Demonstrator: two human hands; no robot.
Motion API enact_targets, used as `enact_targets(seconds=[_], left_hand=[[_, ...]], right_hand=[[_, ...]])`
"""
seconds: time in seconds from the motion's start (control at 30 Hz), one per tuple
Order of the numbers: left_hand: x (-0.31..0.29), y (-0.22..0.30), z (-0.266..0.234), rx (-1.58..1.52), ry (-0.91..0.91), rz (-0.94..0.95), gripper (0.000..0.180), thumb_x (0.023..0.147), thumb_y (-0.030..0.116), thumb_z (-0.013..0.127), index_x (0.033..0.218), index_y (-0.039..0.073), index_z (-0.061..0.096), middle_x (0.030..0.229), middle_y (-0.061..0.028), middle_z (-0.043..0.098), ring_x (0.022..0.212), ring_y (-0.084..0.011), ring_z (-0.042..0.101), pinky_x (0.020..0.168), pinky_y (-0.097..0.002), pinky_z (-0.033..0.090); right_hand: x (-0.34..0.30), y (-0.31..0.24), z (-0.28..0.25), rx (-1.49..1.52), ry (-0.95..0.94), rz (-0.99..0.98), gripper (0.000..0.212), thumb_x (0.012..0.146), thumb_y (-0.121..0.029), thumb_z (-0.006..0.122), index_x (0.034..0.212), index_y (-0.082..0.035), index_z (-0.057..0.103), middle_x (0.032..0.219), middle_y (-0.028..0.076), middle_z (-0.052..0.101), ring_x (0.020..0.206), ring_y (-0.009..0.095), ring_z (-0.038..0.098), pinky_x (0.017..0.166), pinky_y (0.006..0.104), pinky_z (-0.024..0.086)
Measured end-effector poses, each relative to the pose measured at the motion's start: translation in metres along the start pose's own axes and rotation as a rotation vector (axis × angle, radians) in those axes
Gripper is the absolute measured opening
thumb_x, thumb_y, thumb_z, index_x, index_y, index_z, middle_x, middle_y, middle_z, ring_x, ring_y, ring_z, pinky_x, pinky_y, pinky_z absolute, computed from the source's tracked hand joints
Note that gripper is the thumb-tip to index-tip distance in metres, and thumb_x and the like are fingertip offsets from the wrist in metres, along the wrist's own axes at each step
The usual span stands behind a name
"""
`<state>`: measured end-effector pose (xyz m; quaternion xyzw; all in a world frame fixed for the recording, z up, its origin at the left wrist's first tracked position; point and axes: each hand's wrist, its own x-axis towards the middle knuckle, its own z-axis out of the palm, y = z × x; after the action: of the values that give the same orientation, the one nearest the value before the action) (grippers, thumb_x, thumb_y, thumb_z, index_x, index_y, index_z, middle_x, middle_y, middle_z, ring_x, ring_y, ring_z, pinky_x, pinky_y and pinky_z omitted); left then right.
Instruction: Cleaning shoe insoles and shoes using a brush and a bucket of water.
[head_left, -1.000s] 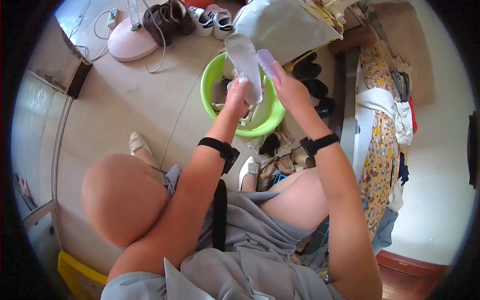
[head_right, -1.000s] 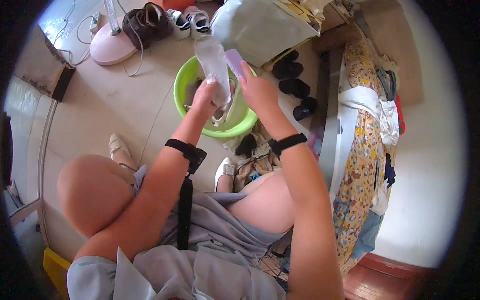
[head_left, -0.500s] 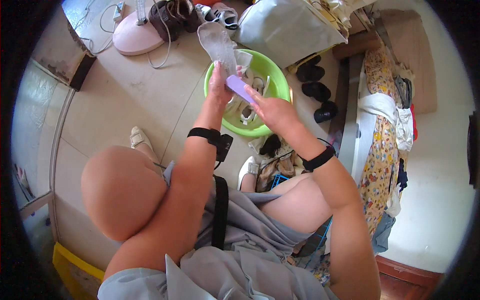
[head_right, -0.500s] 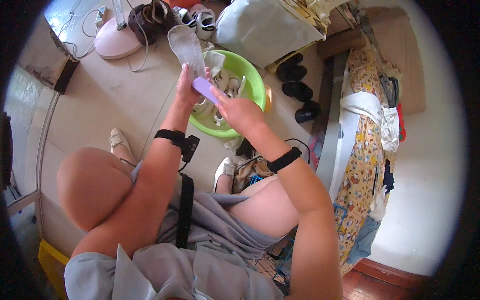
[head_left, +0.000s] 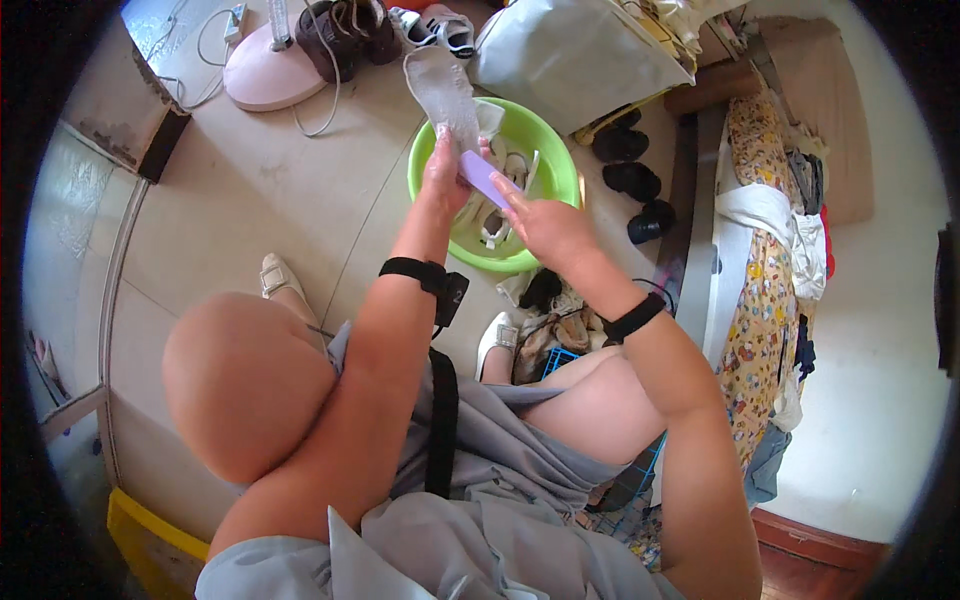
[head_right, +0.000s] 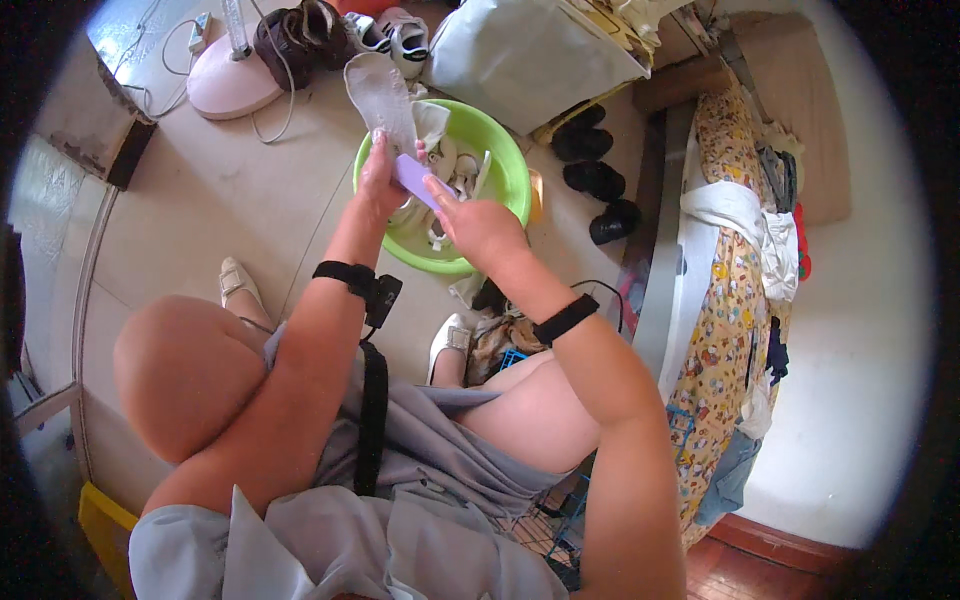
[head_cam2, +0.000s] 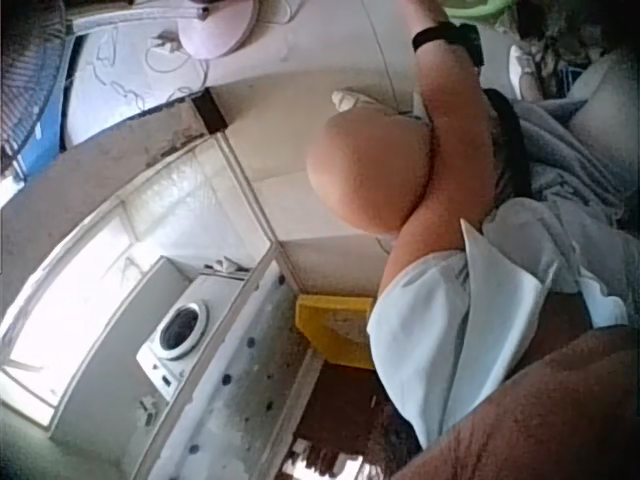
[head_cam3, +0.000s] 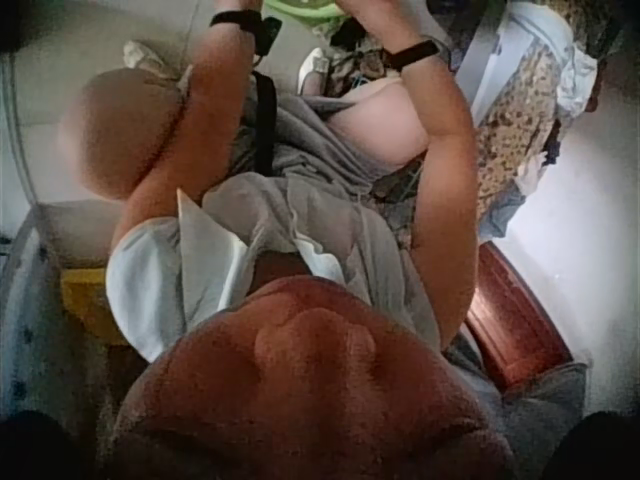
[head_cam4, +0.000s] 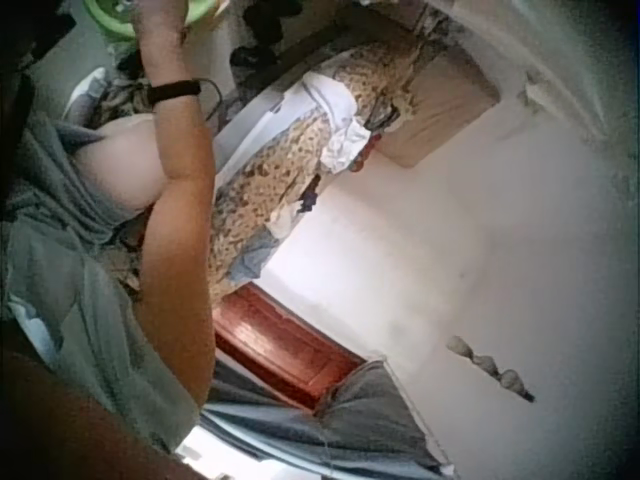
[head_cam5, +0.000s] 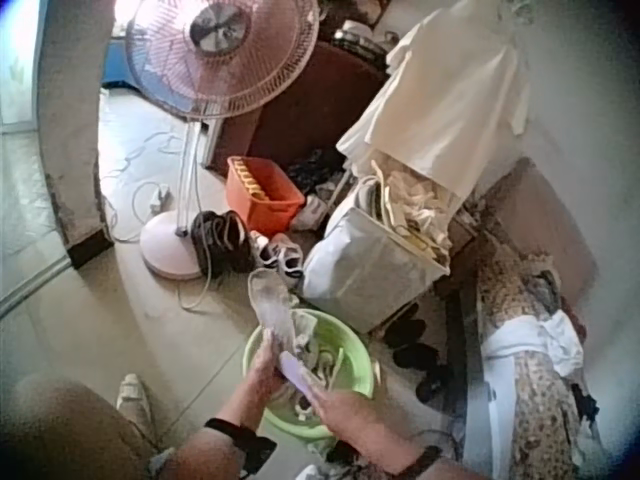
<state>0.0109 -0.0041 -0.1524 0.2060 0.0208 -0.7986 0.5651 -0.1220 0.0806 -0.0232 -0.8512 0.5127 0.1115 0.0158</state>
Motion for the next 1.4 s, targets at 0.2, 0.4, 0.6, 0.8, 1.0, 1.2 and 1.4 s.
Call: enact_targets(seconds=[0.2, 0.4, 0.6, 0.8, 1.0, 1.2, 1.4], left_hand=[[-0.017, -0.02, 0.033, -0.015, 0.046, -0.032, 0.046, 0.093, 0.046, 0.036, 0.111, 0.004, 0.045, 0.094, -0.0105, 0.055, 0.086, -0.0222, 0.054, 0.083, -0.0397, 0.045], [-0.012, -0.025, 0.044, -0.088, -0.06, 0.009, 0.047, 0.094, 0.044, 0.032, 0.114, 0.003, 0.043, 0.105, -0.0122, 0.052, 0.099, -0.0246, 0.05, 0.092, -0.0415, 0.039], [-0.016, -0.026, 0.047, -0.171, -0.056, -0.025, 0.048, 0.095, 0.045, 0.028, 0.117, 0.005, 0.042, 0.109, -0.0121, 0.051, 0.104, -0.0249, 0.047, 0.095, -0.0421, 0.035], [-0.008, 0.004, 0.01, -0.124, -0.074, -0.065, 0.055, 0.092, 0.051, 0.032, 0.121, 0.004, 0.038, 0.089, -0.0148, 0.053, 0.069, -0.0229, 0.053, 0.064, -0.0355, 0.05], [-0.004, -0.005, 0.008, -0.217, -0.134, -0.108, 0.054, 0.092, 0.051, 0.031, 0.12, 0.006, 0.04, 0.098, -0.0136, 0.054, 0.08, -0.0246, 0.056, 0.074, -0.0385, 0.049], [-0.028, -0.035, 0.042, -0.092, -0.115, -0.146, 0.054, 0.091, 0.054, 0.031, 0.127, 0.015, 0.04, 0.12, -0.0078, 0.049, 0.11, -0.0262, 0.047, 0.097, -0.0448, 0.034], [-0.03, -0.045, 0.041, 0.062, -0.172, -0.279, 0.063, 0.088, 0.062, 0.022, 0.132, 0.019, 0.036, 0.129, -0.0061, 0.044, 0.119, -0.0257, 0.041, 0.099, -0.0473, 0.031]], right_hand=[[0.008, 0.003, -0.005, -0.034, 0.001, 0.143, 0.052, 0.091, -0.033, 0.041, 0.139, -0.03, 0.021, 0.064, 0.015, 0.059, 0.057, 0.034, 0.058, 0.071, 0.0493, 0.043], [0.018, 0.01, 0.0, 0.021, 0.13, 0.158, 0.051, 0.09, -0.031, 0.042, 0.138, -0.022, 0.025, 0.062, 0.015, 0.058, 0.052, 0.033, 0.057, 0.047, 0.0451, 0.043], [0.017, 0.017, -0.003, 0.102, 0.129, 0.12, 0.05, 0.09, -0.032, 0.043, 0.137, -0.023, 0.027, 0.065, 0.018, 0.059, 0.057, 0.035, 0.058, 0.051, 0.0464, 0.044], [0.004, 0.017, -0.011, 0.101, -0.04, -0.057, 0.051, 0.09, -0.034, 0.043, 0.138, -0.032, 0.024, 0.078, 0.018, 0.062, 0.067, 0.037, 0.06, 0.07, 0.0472, 0.044], [0.005, 0.019, -0.019, 0.108, -0.031, -0.104, 0.051, 0.089, -0.032, 0.045, 0.136, -0.032, 0.026, 0.071, 0.017, 0.06, 0.061, 0.035, 0.059, 0.058, 0.0458, 0.045], [0.013, 0.019, -0.013, 0.012, 0.096, 0.07, 0.049, 0.088, -0.03, 0.046, 0.135, -0.024, 0.031, 0.067, 0.016, 0.059, 0.058, 0.034, 0.058, 0.051, 0.0454, 0.044], [0.029, 0.021, -0.016, 0.067, 0.131, 0.134, 0.048, 0.089, -0.029, 0.045, 0.134, -0.02, 0.032, 0.07, 0.018, 0.06, 0.061, 0.036, 0.058, 0.054, 0.0459, 0.045]])
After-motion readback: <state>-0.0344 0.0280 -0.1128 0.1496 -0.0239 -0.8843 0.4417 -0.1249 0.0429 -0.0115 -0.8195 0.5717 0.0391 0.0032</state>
